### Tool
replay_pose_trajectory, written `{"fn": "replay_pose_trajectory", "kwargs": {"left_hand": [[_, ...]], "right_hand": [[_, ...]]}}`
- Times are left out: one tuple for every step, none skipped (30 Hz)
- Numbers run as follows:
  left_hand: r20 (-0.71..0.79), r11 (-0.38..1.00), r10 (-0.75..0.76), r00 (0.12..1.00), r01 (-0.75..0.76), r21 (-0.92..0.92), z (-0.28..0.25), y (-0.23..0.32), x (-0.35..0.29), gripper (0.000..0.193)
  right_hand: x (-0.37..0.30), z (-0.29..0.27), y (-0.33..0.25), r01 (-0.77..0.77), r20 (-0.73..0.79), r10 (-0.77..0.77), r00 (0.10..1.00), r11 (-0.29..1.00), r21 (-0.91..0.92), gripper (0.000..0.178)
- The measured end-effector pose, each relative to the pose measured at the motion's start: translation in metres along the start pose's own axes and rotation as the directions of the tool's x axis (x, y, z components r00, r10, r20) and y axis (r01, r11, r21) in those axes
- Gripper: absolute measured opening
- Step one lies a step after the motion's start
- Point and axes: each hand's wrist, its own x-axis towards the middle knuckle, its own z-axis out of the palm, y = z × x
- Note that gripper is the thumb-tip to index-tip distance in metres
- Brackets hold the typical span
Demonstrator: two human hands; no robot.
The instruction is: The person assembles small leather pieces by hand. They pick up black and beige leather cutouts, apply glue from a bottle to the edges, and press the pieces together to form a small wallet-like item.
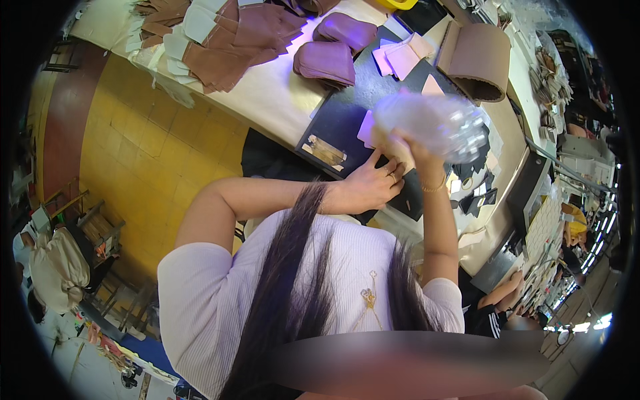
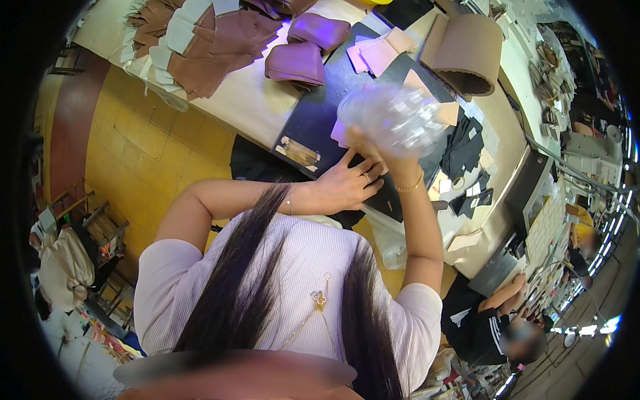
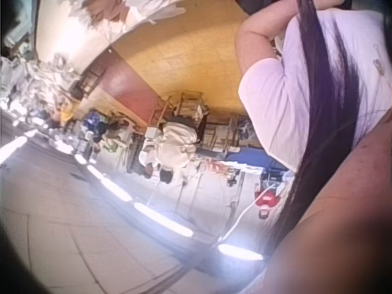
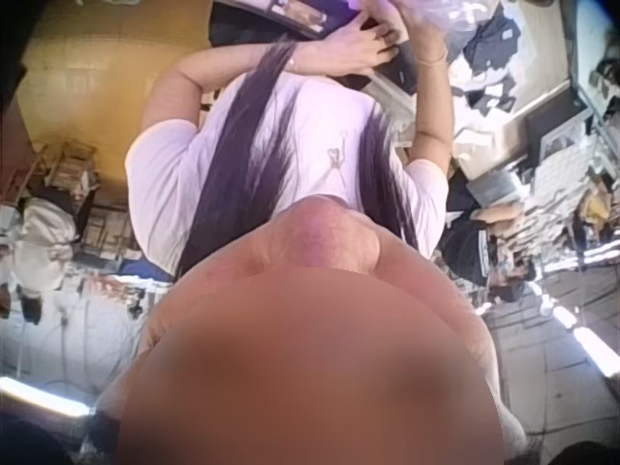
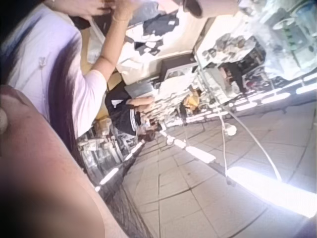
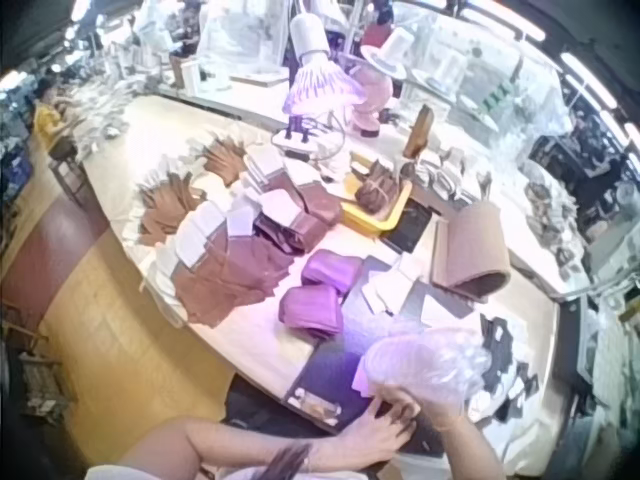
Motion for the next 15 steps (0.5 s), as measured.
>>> {"fn": "replay_pose_trajectory", "kwargs": {"left_hand": [[0.014, 1.0, -0.009, 1.0, 0.009, -0.005, 0.0, 0.0, 0.0, 0.066], [0.005, 1.0, -0.006, 1.0, 0.006, 0.01, -0.001, 0.0, 0.0, 0.066], [-0.012, 1.0, -0.004, 1.0, 0.004, 0.018, -0.001, 0.0, 0.0, 0.065], [-0.017, 1.0, 0.0, 1.0, 0.001, 0.023, -0.001, 0.0, 0.0, 0.065], [-0.021, 1.0, -0.002, 1.0, 0.002, 0.024, -0.001, 0.0, 0.0, 0.065], [-0.014, 1.0, 0.002, 1.0, -0.001, 0.025, -0.002, 0.0, 0.0, 0.065], [-0.002, 1.0, 0.009, 1.0, -0.009, 0.028, -0.002, -0.001, 0.001, 0.065], [-0.007, 1.0, 0.005, 1.0, -0.005, 0.025, -0.004, -0.001, 0.001, 0.061], [-0.009, 1.0, -0.007, 1.0, 0.007, -0.008, -0.005, -0.004, 0.004, 0.059], [-0.028, 0.998, -0.026, 0.999, 0.024, -0.06, -0.007, -0.004, 0.006, 0.056], [-0.018, 0.992, -0.041, 0.999, 0.039, -0.117, -0.01, -0.004, 0.008, 0.054], [-0.059, 0.986, -0.062, 0.996, 0.052, -0.156, -0.012, -0.005, 0.012, 0.039], [-0.067, 0.979, -0.1, 0.993, 0.086, -0.187, -0.015, -0.008, 0.017, 0.036], [-0.043, 0.972, -0.124, 0.991, 0.113, -0.204, -0.018, -0.012, 0.023, 0.033], [-0.017, 0.966, -0.147, 0.989, 0.139, -0.219, -0.021, -0.015, 0.029, 0.032]], "right_hand": [[-0.004, 0.001, -0.005, -0.088, 0.014, 0.087, 0.996, 0.988, 0.13, 0.043], [-0.005, 0.003, -0.008, -0.075, 0.07, 0.071, 0.995, 0.995, 0.063, 0.043], [-0.002, 0.003, -0.008, 0.025, 0.13, -0.021, 0.991, 0.999, -0.035, 0.044], [0.001, 0.005, -0.008, 0.074, 0.056, -0.069, 0.996, 0.992, -0.099, 0.045], [0.006, 0.004, -0.008, 0.035, 0.059, -0.021, 0.998, 0.97, -0.242, 0.045], [0.015, 0.005, -0.006, 0.035, 0.003, -0.035, 0.999, 0.954, -0.299, 0.047], [0.023, 0.005, -0.005, 0.066, -0.084, -0.098, 0.992, 0.945, -0.322, 0.048], [0.029, 0.003, -0.005, -0.01, -0.129, -0.013, 0.992, 0.985, -0.174, 0.062], [0.033, -0.002, -0.007, -0.013, -0.19, 0.016, 0.982, 1.0, 0.015, 0.066], [0.03, -0.009, -0.013, -0.023, -0.259, 0.09, 0.962, 0.968, 0.251, 0.07], [0.025, -0.017, -0.02, -0.026, -0.277, 0.155, 0.948, 0.907, 0.42, 0.073], [0.018, -0.026, -0.029, 0.035, -0.381, 0.169, 0.909, 0.88, 0.474, 0.077], [0.012, -0.039, -0.035, 0.055, -0.439, 0.174, 0.881, 0.886, 0.461, 0.08], [0.008, -0.054, -0.039, 0.084, -0.522, 0.155, 0.839, 0.911, 0.404, 0.079], [0.002, -0.066, -0.042, 0.091, -0.599, 0.14, 0.788, 0.936, 0.339, 0.078]]}}
